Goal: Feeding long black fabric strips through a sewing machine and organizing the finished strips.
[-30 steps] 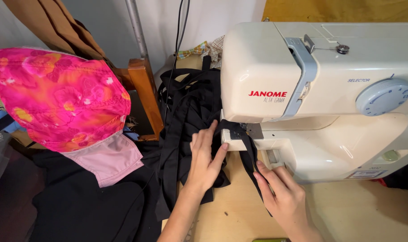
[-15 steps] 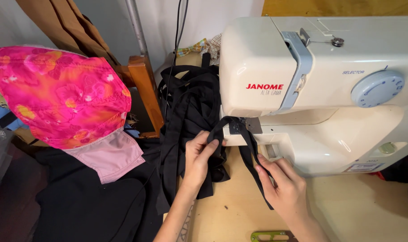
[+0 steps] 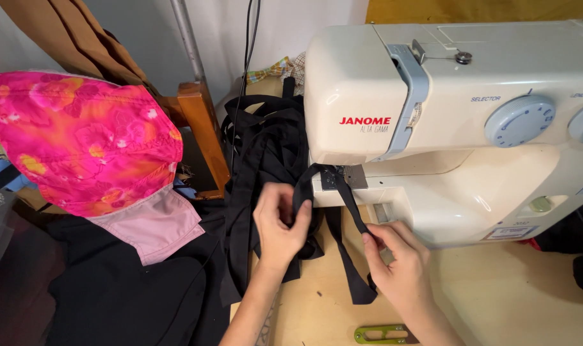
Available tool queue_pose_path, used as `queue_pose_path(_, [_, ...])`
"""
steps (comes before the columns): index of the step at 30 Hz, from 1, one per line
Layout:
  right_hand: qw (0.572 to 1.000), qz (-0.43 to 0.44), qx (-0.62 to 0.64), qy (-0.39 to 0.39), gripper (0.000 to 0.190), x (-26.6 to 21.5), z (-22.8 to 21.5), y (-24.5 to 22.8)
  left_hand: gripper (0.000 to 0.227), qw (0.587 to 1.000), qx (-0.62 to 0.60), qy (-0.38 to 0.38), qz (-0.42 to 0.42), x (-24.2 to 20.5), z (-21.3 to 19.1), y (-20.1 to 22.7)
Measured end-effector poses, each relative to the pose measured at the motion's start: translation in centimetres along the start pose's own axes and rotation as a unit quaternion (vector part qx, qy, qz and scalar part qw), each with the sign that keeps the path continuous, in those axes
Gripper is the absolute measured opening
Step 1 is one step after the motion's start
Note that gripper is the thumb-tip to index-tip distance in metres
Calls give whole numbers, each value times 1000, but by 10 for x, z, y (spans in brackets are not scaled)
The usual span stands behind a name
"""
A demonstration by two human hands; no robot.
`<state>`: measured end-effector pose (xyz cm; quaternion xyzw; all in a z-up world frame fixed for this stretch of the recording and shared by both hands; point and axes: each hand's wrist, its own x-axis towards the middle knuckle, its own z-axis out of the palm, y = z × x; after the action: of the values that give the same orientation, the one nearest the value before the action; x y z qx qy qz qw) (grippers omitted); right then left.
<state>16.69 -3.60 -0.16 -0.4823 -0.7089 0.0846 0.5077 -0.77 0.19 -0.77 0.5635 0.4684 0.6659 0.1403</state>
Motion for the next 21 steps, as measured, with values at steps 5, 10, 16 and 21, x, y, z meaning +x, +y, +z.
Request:
queue_pose_path(5, [998, -24, -44, 28, 20, -2, -1, -5, 15, 966, 83, -63, 237, -8, 2, 18])
queue_pose_path(10, [977, -150, -139, 63, 21, 0, -4, -15, 20, 973, -26, -222, 49, -22, 21, 29])
queue_pose_path(16, [974, 53, -205, -80, 17, -1, -8, -5, 23, 959, -154, -210, -109, -30, 37, 9])
queue_pose_path(21, [949, 144, -264, -97, 16, 4, -19, 4, 22, 981, -115, -138, -65, -29, 32, 0])
